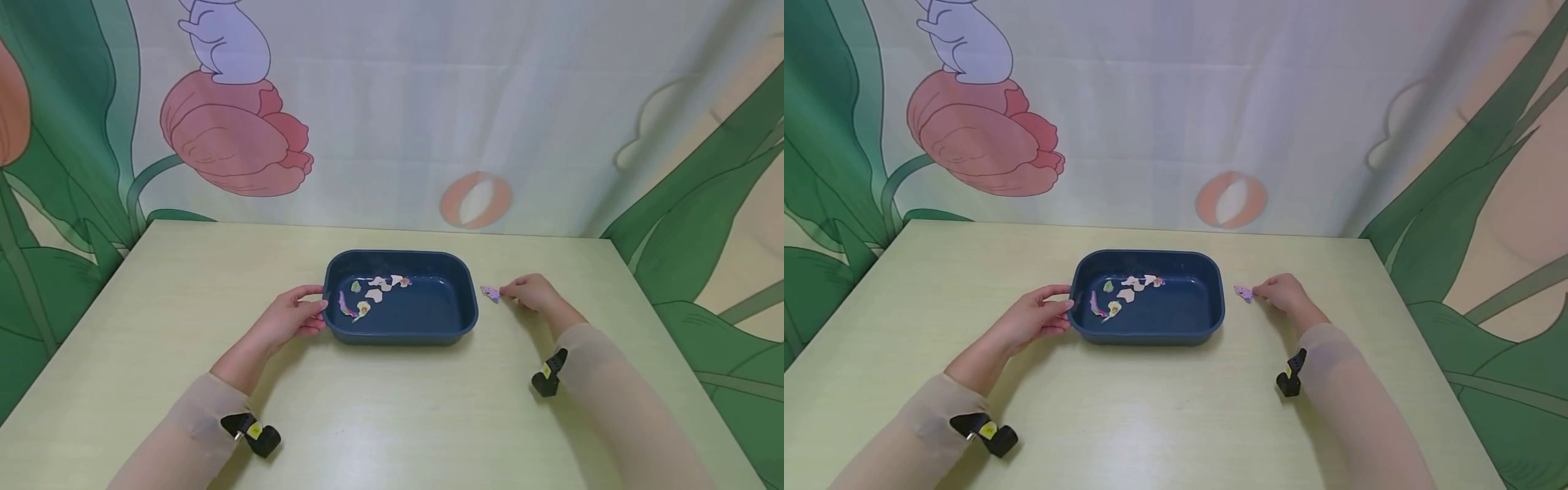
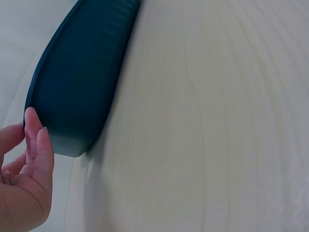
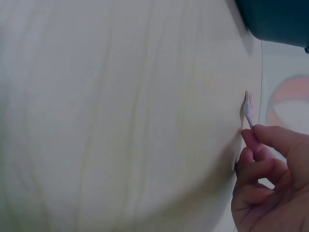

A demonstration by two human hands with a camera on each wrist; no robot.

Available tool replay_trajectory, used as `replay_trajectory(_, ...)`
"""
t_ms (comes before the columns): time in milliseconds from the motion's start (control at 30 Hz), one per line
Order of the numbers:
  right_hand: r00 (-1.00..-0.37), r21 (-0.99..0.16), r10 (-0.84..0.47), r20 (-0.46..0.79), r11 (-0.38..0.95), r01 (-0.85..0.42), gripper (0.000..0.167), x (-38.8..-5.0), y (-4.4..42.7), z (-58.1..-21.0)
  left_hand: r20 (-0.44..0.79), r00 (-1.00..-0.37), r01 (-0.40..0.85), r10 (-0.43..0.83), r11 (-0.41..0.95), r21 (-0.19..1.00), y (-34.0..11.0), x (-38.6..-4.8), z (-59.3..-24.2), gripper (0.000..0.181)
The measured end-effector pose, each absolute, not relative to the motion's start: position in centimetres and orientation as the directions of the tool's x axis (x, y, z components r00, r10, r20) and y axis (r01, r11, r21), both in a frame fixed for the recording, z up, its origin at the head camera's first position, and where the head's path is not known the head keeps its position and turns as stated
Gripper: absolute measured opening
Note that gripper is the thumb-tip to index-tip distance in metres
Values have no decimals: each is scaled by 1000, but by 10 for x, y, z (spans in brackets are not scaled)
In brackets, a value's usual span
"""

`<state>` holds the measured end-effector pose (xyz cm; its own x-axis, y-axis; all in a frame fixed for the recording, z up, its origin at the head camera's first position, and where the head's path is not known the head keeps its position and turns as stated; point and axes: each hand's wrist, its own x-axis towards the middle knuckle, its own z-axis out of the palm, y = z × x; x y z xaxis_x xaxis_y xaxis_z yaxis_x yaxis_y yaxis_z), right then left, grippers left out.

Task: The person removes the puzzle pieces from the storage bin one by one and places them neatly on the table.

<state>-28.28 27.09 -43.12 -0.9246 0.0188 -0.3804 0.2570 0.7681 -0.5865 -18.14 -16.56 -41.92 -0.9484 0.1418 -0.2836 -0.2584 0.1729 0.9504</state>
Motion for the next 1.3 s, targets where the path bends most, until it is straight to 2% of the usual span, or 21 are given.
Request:
replay_trajectory(233,-958,-523,22,-285,835,174,28,-275,268,-426,-282,-949,-255,140,183,949,-165,-181,-417,46)
replay_trajectory(400,-989,-574,-10,-148,815,78,29,-272,258,-418,-283,-949,-252,140,202,946,-167,-181,-415,47)
replay_trajectory(500,-993,-616,-46,-109,787,31,30,-273,249,-412,-286,-948,-253,142,212,944,-169,-181,-415,47)
replay_trajectory(700,-992,-667,-100,-82,745,-20,31,-270,235,-405,-289,-946,-257,144,207,944,-169,-181,-415,48)
replay_trajectory(1300,-994,-746,-105,-42,665,-39,33,-266,216,-396,-291,-944,-258,157,198,945,-171,-182,-417,48)
